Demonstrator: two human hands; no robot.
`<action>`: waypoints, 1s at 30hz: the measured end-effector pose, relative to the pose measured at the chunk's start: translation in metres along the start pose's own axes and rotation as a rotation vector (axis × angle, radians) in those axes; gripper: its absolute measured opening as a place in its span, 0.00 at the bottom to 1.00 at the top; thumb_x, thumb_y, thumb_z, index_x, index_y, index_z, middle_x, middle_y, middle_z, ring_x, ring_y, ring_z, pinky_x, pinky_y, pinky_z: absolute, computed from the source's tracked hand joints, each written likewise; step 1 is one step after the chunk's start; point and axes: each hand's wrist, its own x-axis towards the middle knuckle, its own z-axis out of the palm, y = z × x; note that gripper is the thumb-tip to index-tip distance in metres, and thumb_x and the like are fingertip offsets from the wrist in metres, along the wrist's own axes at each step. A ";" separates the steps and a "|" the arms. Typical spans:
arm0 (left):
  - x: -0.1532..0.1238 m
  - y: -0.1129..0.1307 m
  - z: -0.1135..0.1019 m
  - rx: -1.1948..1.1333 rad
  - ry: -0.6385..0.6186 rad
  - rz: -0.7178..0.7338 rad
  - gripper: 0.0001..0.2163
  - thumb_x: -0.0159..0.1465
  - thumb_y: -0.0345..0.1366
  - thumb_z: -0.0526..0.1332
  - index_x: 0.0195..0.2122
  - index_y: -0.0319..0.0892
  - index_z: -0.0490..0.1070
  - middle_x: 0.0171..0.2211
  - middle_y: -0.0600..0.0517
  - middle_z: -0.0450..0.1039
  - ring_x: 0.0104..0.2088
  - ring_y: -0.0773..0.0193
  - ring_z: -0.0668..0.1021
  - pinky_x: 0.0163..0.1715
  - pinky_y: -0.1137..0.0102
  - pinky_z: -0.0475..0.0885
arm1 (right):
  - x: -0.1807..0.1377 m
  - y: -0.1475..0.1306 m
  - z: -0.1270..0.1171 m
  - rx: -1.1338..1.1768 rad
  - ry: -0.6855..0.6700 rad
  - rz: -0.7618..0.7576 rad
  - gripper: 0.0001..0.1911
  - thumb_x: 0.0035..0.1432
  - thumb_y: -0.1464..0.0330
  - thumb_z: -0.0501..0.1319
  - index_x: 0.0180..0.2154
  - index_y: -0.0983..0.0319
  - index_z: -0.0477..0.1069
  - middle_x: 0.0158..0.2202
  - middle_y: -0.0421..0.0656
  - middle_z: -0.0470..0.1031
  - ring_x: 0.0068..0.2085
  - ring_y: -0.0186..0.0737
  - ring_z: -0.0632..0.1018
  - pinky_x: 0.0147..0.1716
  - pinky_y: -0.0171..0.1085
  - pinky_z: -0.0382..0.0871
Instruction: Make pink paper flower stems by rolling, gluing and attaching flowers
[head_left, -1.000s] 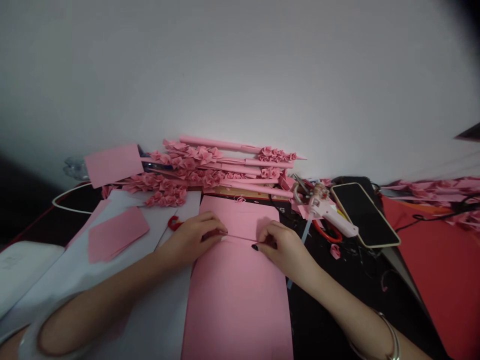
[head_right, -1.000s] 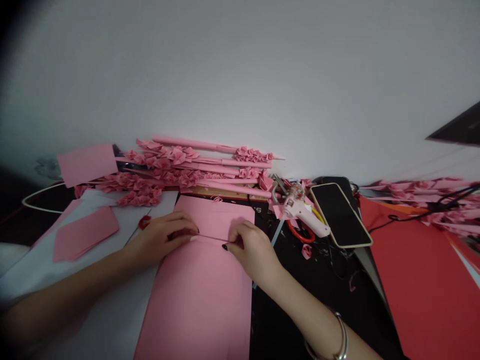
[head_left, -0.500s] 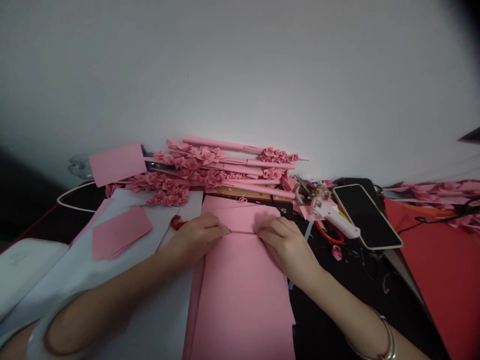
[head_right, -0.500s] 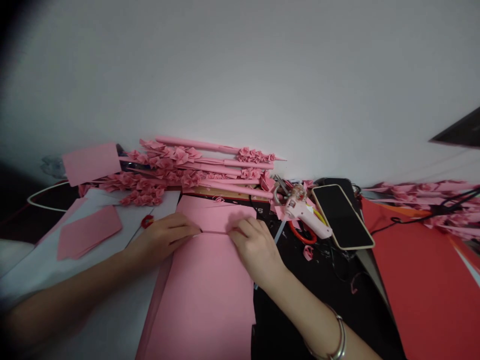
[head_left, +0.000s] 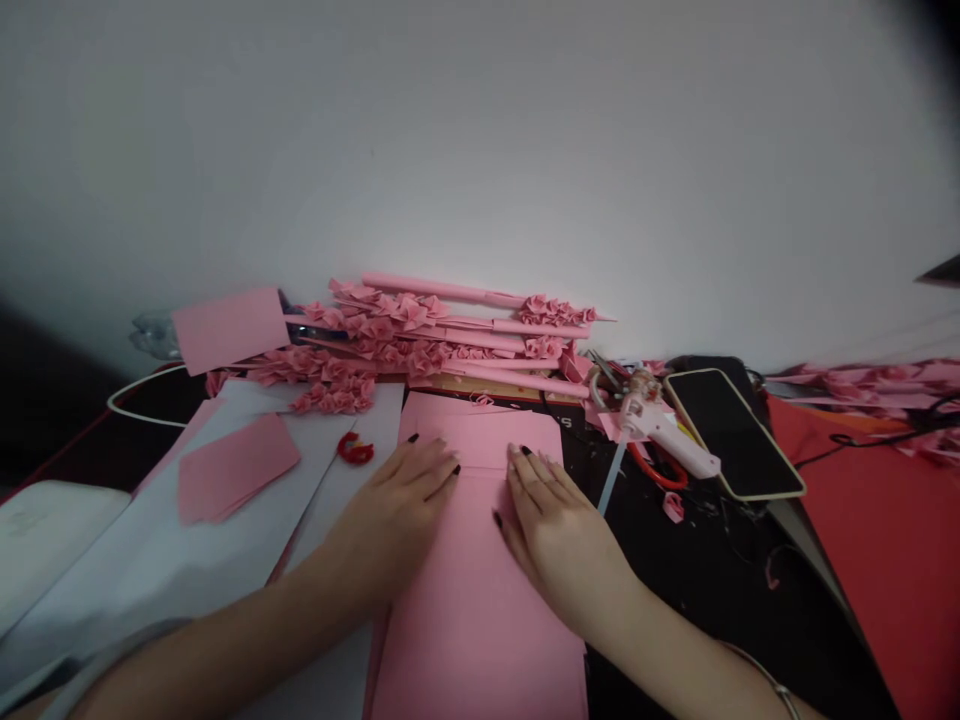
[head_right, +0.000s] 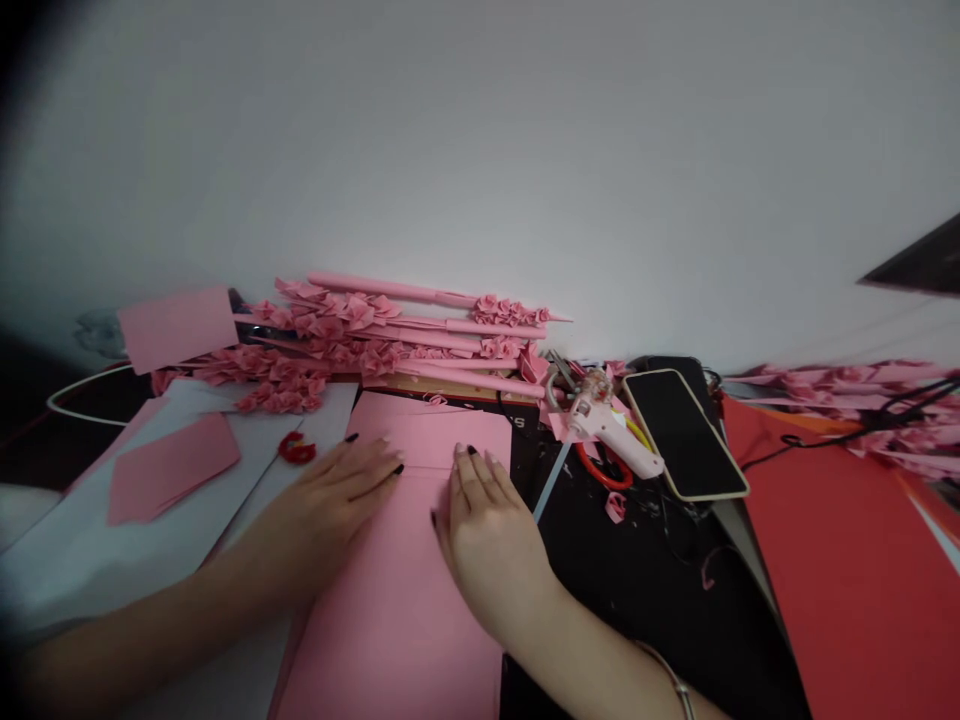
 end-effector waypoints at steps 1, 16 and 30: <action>-0.001 0.004 0.004 -0.007 -0.020 -0.002 0.19 0.61 0.22 0.48 0.53 0.30 0.67 0.55 0.39 0.68 0.58 0.50 0.68 0.56 0.56 0.64 | 0.001 -0.003 0.000 0.027 -0.015 -0.003 0.22 0.63 0.70 0.51 0.54 0.78 0.67 0.58 0.61 0.65 0.57 0.54 0.70 0.57 0.49 0.65; -0.002 -0.002 0.008 -0.071 -0.055 -0.056 0.18 0.68 0.30 0.46 0.55 0.31 0.66 0.57 0.40 0.67 0.58 0.56 0.70 0.56 0.63 0.66 | -0.007 0.016 0.000 0.049 -0.085 -0.001 0.20 0.62 0.75 0.51 0.52 0.74 0.69 0.55 0.58 0.70 0.53 0.51 0.74 0.53 0.50 0.69; 0.003 -0.039 0.005 -0.347 0.045 -0.151 0.09 0.65 0.33 0.56 0.30 0.43 0.75 0.41 0.52 0.76 0.42 0.60 0.75 0.49 0.61 0.64 | 0.011 0.045 -0.003 0.586 0.074 0.279 0.09 0.50 0.83 0.62 0.26 0.64 0.69 0.29 0.42 0.70 0.30 0.35 0.73 0.30 0.34 0.68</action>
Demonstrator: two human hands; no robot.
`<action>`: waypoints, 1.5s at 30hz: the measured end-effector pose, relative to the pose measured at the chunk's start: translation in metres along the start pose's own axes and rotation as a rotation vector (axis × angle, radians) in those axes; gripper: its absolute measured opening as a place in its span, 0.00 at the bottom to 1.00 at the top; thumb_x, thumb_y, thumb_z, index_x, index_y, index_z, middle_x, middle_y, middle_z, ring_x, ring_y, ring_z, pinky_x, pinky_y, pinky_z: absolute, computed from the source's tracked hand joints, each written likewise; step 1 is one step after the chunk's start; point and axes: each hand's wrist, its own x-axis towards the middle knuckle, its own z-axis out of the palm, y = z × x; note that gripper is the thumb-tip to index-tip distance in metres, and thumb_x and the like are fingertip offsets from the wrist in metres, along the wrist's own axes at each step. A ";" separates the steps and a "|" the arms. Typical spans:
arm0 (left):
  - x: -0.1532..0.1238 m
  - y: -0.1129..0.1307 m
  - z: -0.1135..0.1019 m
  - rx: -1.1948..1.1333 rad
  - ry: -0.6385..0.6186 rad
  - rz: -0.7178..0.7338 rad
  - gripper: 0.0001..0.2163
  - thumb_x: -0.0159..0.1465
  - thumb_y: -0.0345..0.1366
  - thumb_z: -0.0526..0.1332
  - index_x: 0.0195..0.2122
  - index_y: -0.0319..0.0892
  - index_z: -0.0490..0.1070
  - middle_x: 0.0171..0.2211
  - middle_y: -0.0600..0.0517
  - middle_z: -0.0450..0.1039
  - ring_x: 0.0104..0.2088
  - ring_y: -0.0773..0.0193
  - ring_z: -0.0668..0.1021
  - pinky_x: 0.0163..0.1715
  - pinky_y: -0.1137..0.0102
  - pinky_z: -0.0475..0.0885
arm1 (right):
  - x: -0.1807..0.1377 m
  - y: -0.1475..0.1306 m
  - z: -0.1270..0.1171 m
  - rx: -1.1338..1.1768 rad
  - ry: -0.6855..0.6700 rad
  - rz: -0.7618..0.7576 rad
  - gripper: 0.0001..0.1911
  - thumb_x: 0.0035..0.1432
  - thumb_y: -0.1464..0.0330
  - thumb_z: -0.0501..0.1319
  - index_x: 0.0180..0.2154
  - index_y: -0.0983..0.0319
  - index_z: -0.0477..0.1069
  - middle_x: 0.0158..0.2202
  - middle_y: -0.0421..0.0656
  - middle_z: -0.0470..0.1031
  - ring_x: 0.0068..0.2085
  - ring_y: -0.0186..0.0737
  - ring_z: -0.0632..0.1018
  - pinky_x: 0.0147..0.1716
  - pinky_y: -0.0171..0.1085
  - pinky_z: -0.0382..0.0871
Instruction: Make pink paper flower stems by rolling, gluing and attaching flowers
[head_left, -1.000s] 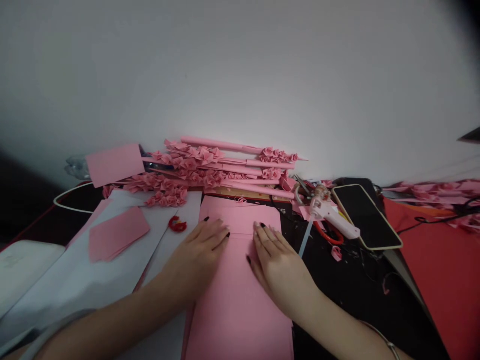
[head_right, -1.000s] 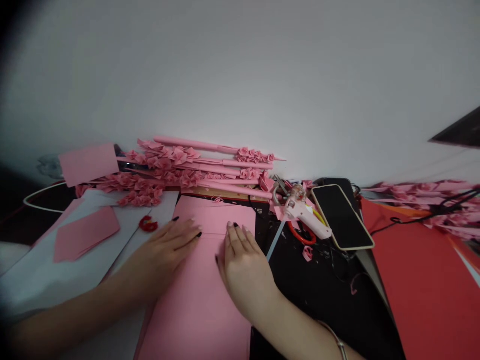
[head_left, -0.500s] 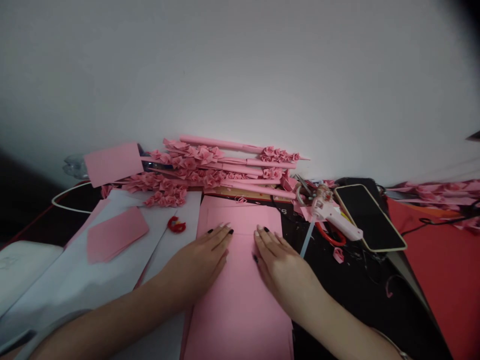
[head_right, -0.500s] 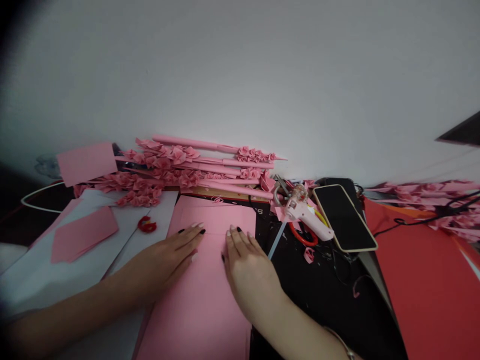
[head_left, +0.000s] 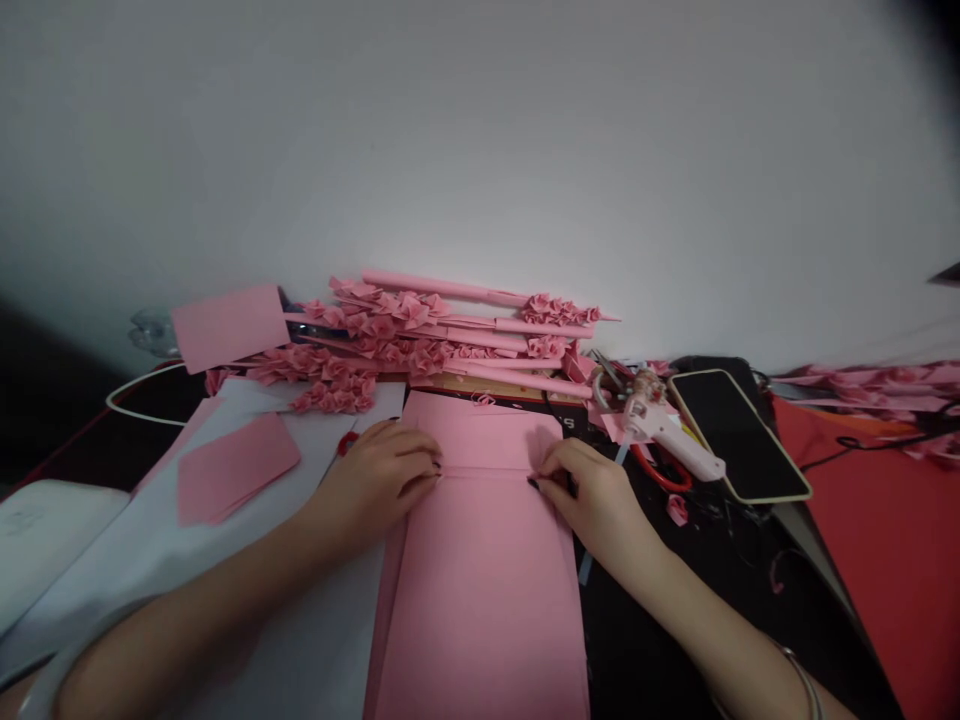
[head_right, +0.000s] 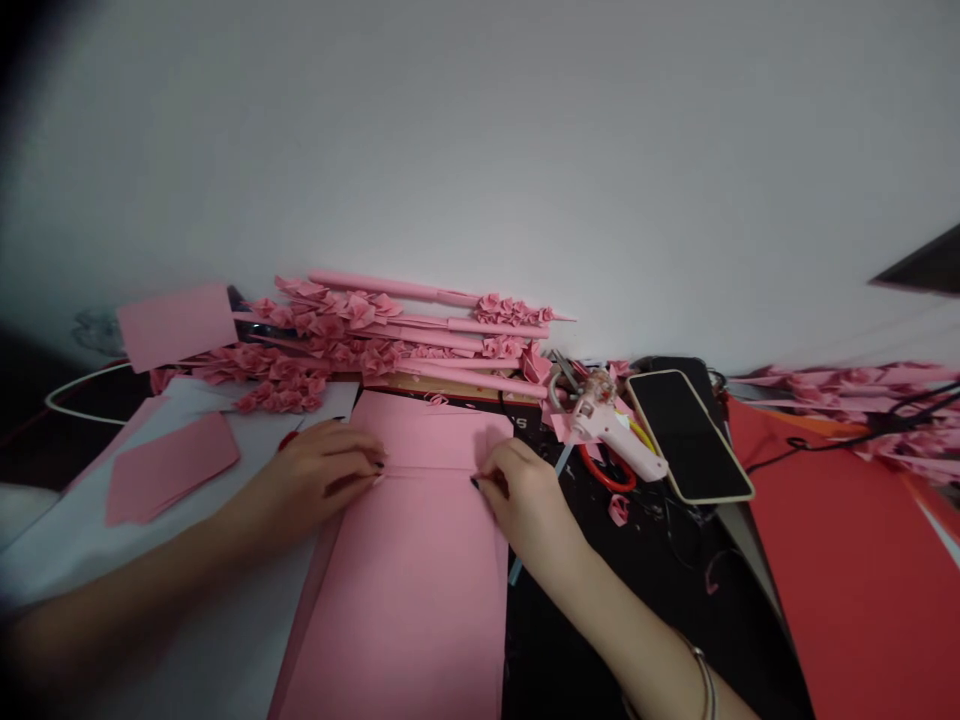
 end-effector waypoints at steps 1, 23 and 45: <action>0.001 -0.002 -0.001 -0.045 -0.007 -0.010 0.09 0.65 0.33 0.57 0.29 0.42 0.74 0.39 0.51 0.76 0.41 0.61 0.75 0.45 0.64 0.66 | 0.001 0.000 0.000 0.020 -0.012 0.036 0.10 0.49 0.83 0.62 0.27 0.64 0.69 0.28 0.41 0.70 0.29 0.34 0.72 0.28 0.33 0.67; 0.006 -0.004 -0.002 -0.340 -0.011 -0.114 0.09 0.66 0.32 0.55 0.36 0.43 0.76 0.36 0.53 0.75 0.37 0.66 0.77 0.39 0.73 0.72 | 0.000 0.001 -0.002 0.077 0.002 -0.106 0.09 0.56 0.78 0.56 0.29 0.62 0.70 0.30 0.42 0.70 0.33 0.37 0.74 0.32 0.35 0.70; -0.005 0.016 -0.006 0.203 -0.036 0.253 0.12 0.67 0.26 0.51 0.36 0.40 0.74 0.37 0.49 0.75 0.40 0.59 0.75 0.42 0.63 0.69 | -0.024 -0.024 0.009 -0.477 -0.089 -0.345 0.19 0.58 0.78 0.53 0.50 0.71 0.72 0.50 0.54 0.76 0.51 0.48 0.76 0.53 0.47 0.71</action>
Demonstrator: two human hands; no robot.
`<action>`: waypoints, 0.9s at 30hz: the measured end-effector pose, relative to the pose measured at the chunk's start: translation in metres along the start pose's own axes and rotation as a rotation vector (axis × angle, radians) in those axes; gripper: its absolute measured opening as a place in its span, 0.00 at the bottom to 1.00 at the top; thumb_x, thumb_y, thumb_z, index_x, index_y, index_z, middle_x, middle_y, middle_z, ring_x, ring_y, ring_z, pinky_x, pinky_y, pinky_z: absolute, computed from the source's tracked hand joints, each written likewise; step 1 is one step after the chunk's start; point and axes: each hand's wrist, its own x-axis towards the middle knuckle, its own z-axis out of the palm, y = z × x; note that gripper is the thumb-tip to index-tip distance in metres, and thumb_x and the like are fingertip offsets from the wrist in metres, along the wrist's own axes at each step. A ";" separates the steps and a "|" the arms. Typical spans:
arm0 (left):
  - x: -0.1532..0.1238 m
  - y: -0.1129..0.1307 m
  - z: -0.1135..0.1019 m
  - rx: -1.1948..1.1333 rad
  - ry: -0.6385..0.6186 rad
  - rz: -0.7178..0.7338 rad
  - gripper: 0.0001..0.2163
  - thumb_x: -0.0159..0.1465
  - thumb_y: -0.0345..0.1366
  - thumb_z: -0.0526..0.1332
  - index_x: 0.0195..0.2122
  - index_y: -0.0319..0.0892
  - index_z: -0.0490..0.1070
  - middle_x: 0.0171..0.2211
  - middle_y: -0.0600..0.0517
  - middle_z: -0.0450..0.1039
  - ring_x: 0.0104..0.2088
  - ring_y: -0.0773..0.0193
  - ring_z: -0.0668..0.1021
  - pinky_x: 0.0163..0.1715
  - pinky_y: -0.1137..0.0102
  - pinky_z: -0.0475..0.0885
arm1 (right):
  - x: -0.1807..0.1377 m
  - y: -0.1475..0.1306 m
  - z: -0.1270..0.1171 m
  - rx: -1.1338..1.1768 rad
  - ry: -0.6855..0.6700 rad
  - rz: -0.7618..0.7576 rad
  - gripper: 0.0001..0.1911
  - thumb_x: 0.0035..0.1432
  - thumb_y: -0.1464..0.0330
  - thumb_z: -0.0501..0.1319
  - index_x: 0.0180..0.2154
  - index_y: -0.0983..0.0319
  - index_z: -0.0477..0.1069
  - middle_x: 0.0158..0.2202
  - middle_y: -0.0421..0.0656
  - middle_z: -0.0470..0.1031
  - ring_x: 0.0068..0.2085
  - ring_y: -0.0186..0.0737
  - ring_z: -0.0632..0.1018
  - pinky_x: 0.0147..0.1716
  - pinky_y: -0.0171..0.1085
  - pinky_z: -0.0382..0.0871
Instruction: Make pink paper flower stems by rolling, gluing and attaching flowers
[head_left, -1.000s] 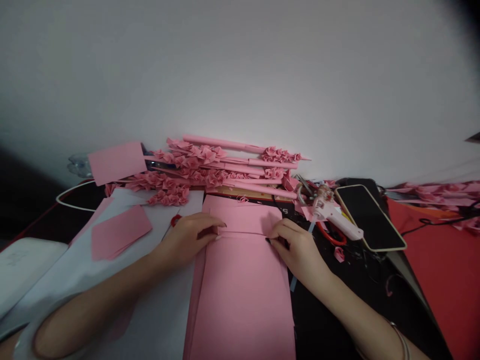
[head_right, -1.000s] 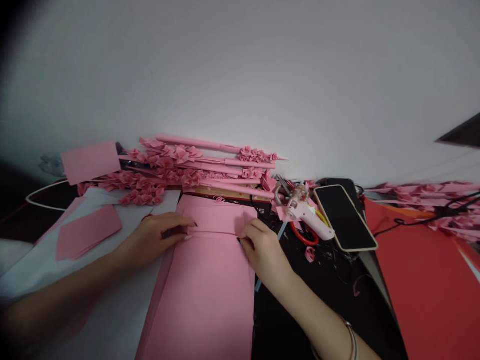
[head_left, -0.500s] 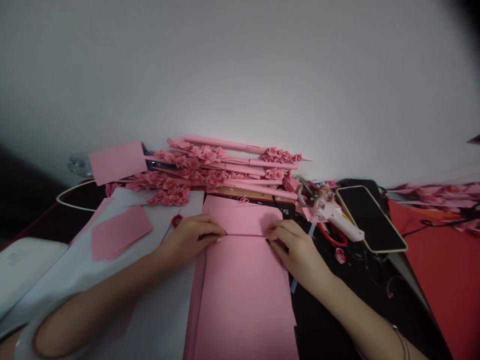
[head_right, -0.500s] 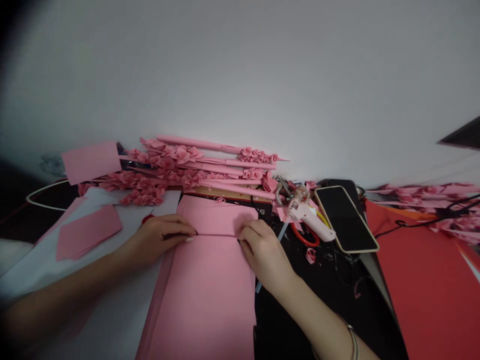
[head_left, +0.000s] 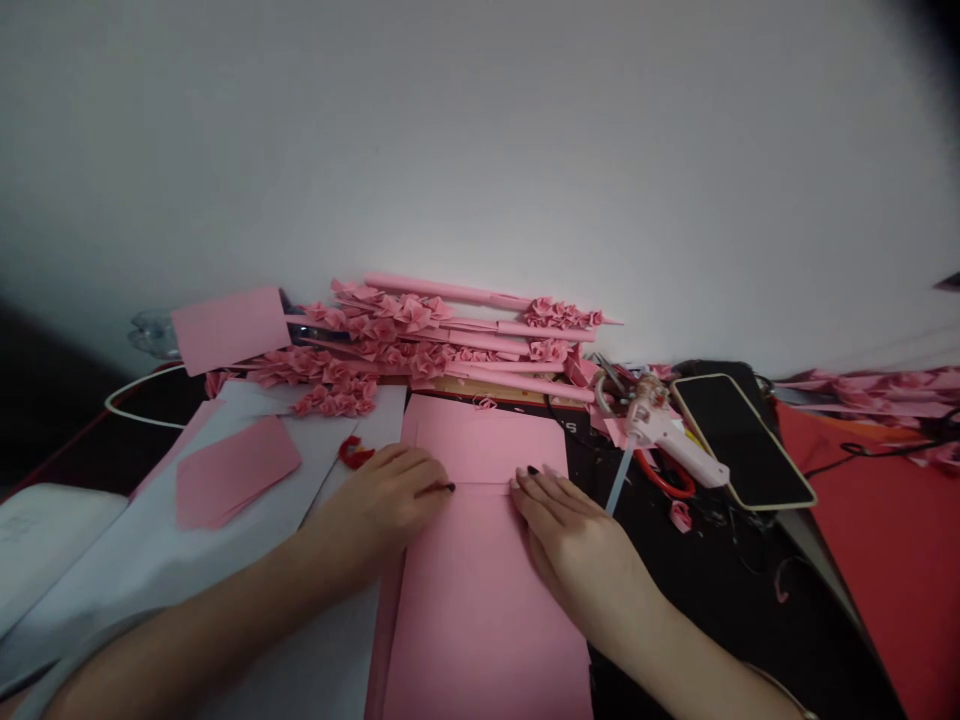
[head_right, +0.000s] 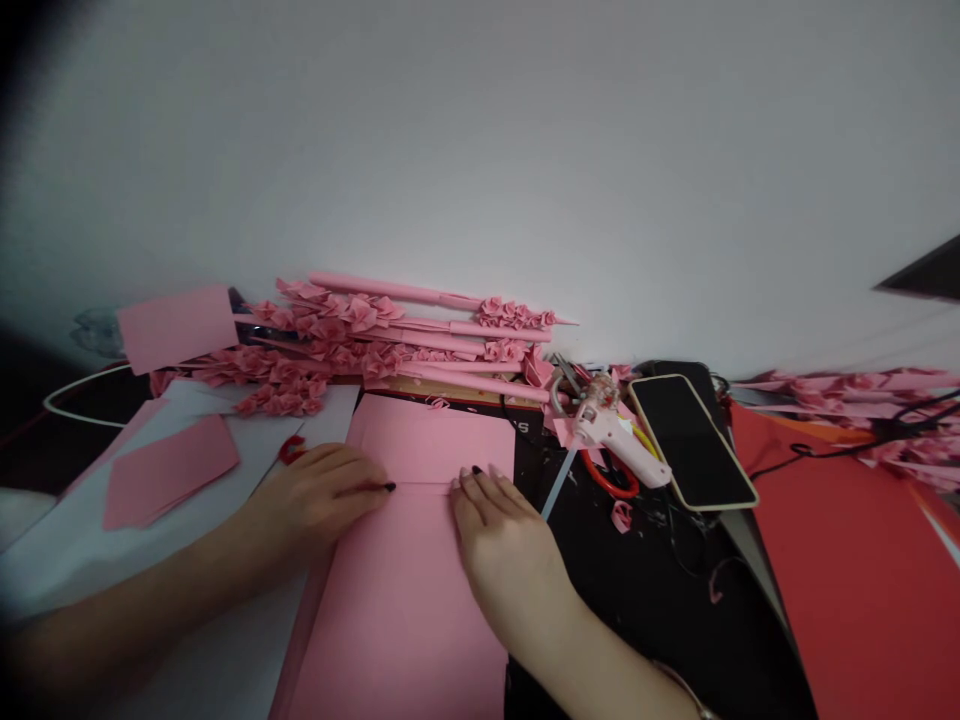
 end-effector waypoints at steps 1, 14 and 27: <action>0.000 0.004 -0.001 0.014 -0.013 -0.004 0.11 0.66 0.26 0.52 0.38 0.39 0.74 0.41 0.48 0.76 0.43 0.58 0.75 0.44 0.62 0.69 | -0.001 -0.004 0.000 -0.011 -0.020 0.013 0.18 0.58 0.77 0.54 0.50 0.71 0.72 0.51 0.55 0.75 0.52 0.49 0.76 0.53 0.48 0.71; -0.005 0.037 0.025 0.053 -0.113 -0.118 0.25 0.64 0.31 0.50 0.63 0.32 0.53 0.64 0.40 0.55 0.64 0.55 0.59 0.60 0.61 0.61 | 0.001 -0.025 0.011 -0.042 -0.087 0.044 0.22 0.65 0.69 0.50 0.57 0.73 0.64 0.58 0.56 0.67 0.57 0.50 0.71 0.56 0.50 0.67; -0.010 0.027 -0.001 0.209 -0.013 -0.240 0.15 0.66 0.26 0.48 0.34 0.39 0.76 0.45 0.41 0.75 0.47 0.51 0.75 0.55 0.40 0.54 | 0.003 0.007 0.001 0.069 0.076 0.160 0.09 0.60 0.76 0.57 0.32 0.64 0.75 0.47 0.50 0.76 0.49 0.51 0.74 0.44 0.48 0.73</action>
